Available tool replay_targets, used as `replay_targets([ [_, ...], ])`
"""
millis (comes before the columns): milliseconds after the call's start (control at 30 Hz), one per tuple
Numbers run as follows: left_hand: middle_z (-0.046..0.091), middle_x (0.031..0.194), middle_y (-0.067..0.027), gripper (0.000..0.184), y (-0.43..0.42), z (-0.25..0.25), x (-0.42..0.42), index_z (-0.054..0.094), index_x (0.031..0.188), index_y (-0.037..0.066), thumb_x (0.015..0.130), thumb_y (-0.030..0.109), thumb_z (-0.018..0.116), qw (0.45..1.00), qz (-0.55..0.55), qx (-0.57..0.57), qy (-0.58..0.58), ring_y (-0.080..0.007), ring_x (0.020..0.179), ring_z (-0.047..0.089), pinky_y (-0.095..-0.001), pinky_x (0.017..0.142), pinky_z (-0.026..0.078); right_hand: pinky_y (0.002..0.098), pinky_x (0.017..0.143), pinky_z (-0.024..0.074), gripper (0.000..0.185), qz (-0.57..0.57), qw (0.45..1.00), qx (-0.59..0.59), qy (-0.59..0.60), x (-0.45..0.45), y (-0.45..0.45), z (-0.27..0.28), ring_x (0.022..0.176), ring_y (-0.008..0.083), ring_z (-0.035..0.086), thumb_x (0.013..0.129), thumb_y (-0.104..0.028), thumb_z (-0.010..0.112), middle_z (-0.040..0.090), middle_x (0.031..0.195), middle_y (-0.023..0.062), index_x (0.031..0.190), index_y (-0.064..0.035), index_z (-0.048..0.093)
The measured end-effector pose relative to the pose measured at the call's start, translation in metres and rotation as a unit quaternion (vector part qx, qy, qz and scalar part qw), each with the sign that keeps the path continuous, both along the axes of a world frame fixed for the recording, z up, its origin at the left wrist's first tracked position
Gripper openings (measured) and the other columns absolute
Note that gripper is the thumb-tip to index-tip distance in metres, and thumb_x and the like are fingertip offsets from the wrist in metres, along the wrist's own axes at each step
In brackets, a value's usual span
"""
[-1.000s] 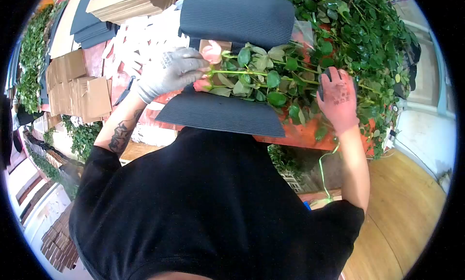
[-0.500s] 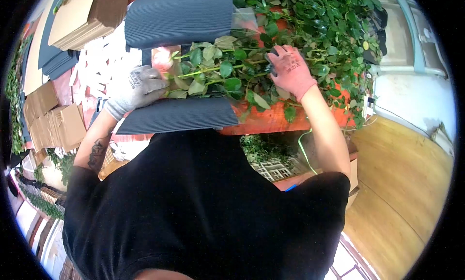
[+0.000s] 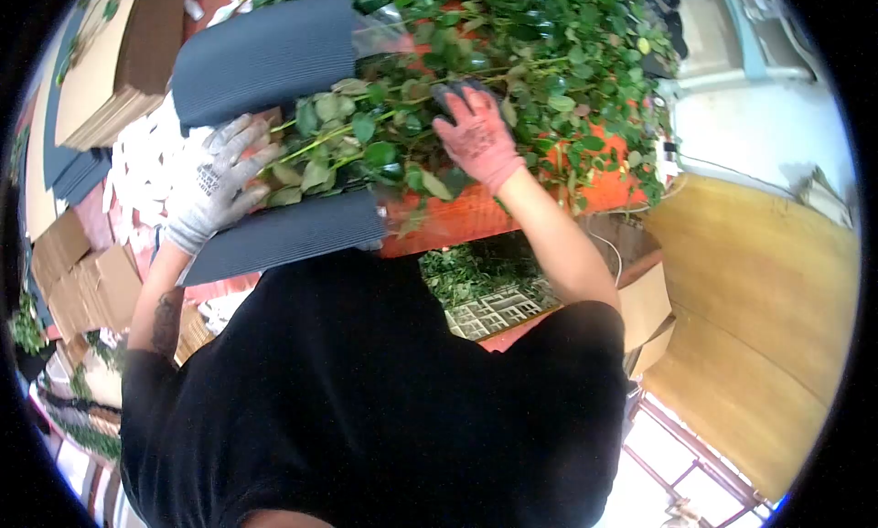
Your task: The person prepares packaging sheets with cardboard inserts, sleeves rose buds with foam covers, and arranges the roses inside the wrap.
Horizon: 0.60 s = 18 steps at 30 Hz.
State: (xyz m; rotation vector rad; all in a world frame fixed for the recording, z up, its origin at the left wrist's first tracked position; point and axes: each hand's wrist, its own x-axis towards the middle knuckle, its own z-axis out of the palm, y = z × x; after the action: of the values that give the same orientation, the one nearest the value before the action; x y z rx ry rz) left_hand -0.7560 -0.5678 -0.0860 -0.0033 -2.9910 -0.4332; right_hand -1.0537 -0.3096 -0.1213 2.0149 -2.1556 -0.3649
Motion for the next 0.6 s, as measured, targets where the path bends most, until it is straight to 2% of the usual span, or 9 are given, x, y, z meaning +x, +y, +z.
replay_targets([
  [33, 0.046, 0.133, -0.014, 0.052, 0.002, -0.002, -0.005, 0.057, 0.118, 0.009, 0.069, 0.024, 0.068, 1.0, -0.008, 0.002, 0.009, -0.0325, 0.126, 0.039, -0.0422, 0.103, 0.033, 0.0508, 0.1, 0.0322, 0.035, -0.004, 1.0, 0.001, 0.001, 0.0, 0.001, -0.002, 0.12, 0.0383, 0.039, 0.071, -0.035, 0.065, 0.047, 0.125, 0.0155, 0.104, -0.0211, 0.061],
  [133, 0.04, 0.137, -0.0151, 0.06, 0.005, -0.004, -0.014, 0.049, 0.125, 0.0, 0.074, 0.028, 0.064, 0.997, 0.006, -0.013, -0.074, -0.0323, 0.131, 0.032, -0.0445, 0.11, 0.023, 0.0536, 0.099, 0.0325, 0.037, 0.002, 0.998, -0.051, -0.037, -0.002, 0.005, -0.004, 0.118, 0.04, 0.039, 0.069, -0.035, 0.068, 0.047, 0.124, 0.0154, 0.102, -0.0198, 0.062],
  [367, 0.041, 0.136, -0.0158, 0.061, 0.003, -0.01, -0.012, 0.05, 0.124, -0.001, 0.072, 0.029, 0.065, 0.997, -0.003, -0.022, -0.07, -0.0326, 0.131, 0.032, -0.0463, 0.111, 0.021, 0.0515, 0.098, 0.0339, 0.033, -0.009, 0.996, -0.088, -0.028, 0.011, 0.012, 0.031, 0.117, 0.0388, 0.04, 0.069, -0.034, 0.068, 0.049, 0.122, 0.0142, 0.099, -0.0199, 0.063],
  [433, 0.041, 0.136, -0.0156, 0.062, 0.001, -0.014, -0.01, 0.05, 0.123, -0.001, 0.072, 0.029, 0.066, 0.998, -0.003, -0.021, -0.063, -0.0325, 0.131, 0.032, -0.0464, 0.111, 0.021, 0.0501, 0.098, 0.0344, 0.031, -0.009, 0.996, -0.083, -0.029, 0.019, 0.012, 0.051, 0.116, 0.037, 0.041, 0.07, -0.033, 0.067, 0.051, 0.119, 0.0122, 0.098, -0.0192, 0.063],
  [500, 0.042, 0.136, -0.0155, 0.062, 0.003, -0.017, -0.011, 0.05, 0.123, -0.001, 0.071, 0.029, 0.066, 0.998, -0.007, -0.017, -0.056, -0.0325, 0.132, 0.032, -0.0466, 0.111, 0.021, 0.0462, 0.096, 0.037, 0.02, 0.003, 0.995, -0.093, -0.025, 0.028, 0.013, 0.07, 0.112, 0.0317, 0.045, 0.07, -0.022, 0.061, 0.055, 0.114, 0.009, 0.089, -0.0161, 0.063],
  [600, 0.042, 0.135, -0.0151, 0.063, 0.004, -0.017, -0.011, 0.051, 0.123, -0.001, 0.07, 0.03, 0.067, 0.997, 0.001, -0.028, -0.069, -0.0321, 0.132, 0.032, -0.0462, 0.111, 0.021, 0.0424, 0.093, 0.0382, 0.017, -0.014, 0.996, -0.085, -0.039, 0.04, 0.019, 0.078, 0.106, 0.0285, 0.048, 0.069, -0.02, 0.06, 0.055, 0.107, 0.0077, 0.085, -0.014, 0.06],
])
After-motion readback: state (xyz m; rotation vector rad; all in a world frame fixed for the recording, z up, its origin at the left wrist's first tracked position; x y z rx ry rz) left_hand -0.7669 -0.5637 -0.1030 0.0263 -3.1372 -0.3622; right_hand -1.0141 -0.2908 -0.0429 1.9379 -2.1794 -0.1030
